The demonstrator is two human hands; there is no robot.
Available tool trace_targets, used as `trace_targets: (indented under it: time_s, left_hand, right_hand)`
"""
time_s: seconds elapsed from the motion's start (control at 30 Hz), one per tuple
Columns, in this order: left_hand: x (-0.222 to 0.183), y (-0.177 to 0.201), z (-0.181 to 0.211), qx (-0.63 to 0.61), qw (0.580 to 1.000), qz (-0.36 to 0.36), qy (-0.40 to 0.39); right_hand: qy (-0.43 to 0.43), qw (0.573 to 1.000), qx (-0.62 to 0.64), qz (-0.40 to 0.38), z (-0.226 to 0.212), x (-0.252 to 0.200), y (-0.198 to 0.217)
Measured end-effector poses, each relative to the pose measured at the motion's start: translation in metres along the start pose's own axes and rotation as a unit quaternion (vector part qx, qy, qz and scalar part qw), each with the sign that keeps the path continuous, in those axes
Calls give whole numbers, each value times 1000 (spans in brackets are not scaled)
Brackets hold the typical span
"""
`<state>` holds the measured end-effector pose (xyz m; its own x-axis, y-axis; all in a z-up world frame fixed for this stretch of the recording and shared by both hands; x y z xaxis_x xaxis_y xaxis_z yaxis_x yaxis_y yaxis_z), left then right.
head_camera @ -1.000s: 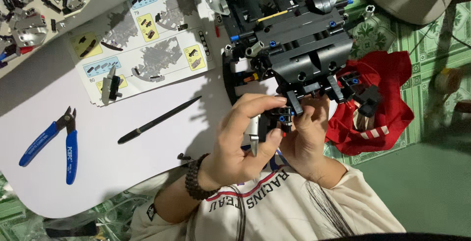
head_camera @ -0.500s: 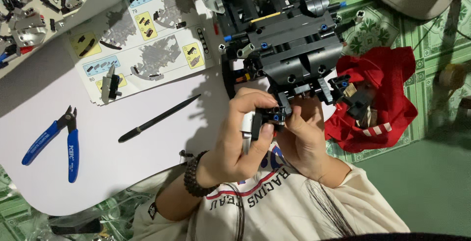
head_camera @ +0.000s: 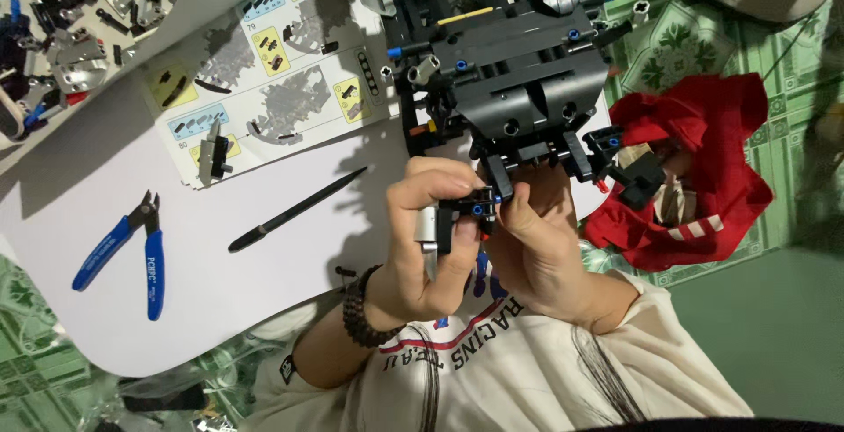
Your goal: The person assembles a black plastic toy car by hand, attaching small blue and black connector pieces to the chassis while referring to a printed instruction manual.
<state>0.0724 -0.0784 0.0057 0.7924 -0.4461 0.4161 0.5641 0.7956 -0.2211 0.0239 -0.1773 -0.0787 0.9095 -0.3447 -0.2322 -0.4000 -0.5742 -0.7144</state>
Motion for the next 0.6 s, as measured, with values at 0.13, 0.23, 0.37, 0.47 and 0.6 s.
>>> trace_targets:
  time_s: [0.13, 0.23, 0.37, 0.47, 0.6]
  left_hand:
    - [-4, 4, 1, 22, 1000, 6, -13]
    - [-8, 6, 1, 32, 999, 11, -19]
    - [-16, 6, 2, 67, 995, 48, -51]
    - [-15, 8, 6, 92, 993, 58, -43]
    - [-17, 9, 6, 143, 987, 58, -54]
  right_hand:
    - [-14, 1000, 18, -18, 6, -3, -9]
    - [-14, 999, 29, -35, -2, -1, -28]
    - [23, 999, -23, -36, -18, 2, -45]
    - [8, 999, -22, -36, -2, -1, -27]
    - [2, 999, -14, -31, 15, -7, -15]
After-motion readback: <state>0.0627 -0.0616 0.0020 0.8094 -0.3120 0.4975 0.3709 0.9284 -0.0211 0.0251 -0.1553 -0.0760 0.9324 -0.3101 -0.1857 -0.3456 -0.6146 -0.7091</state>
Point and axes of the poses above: each hand's wrist, its own x-axis towards the middle knuckle, its own y-axis out of the back of the hand, z = x × y, the point moved 10 cm from there along x, towards the middle knuckle, and after that the axes turned 3 degrees about -z, right-handed, at the moved point
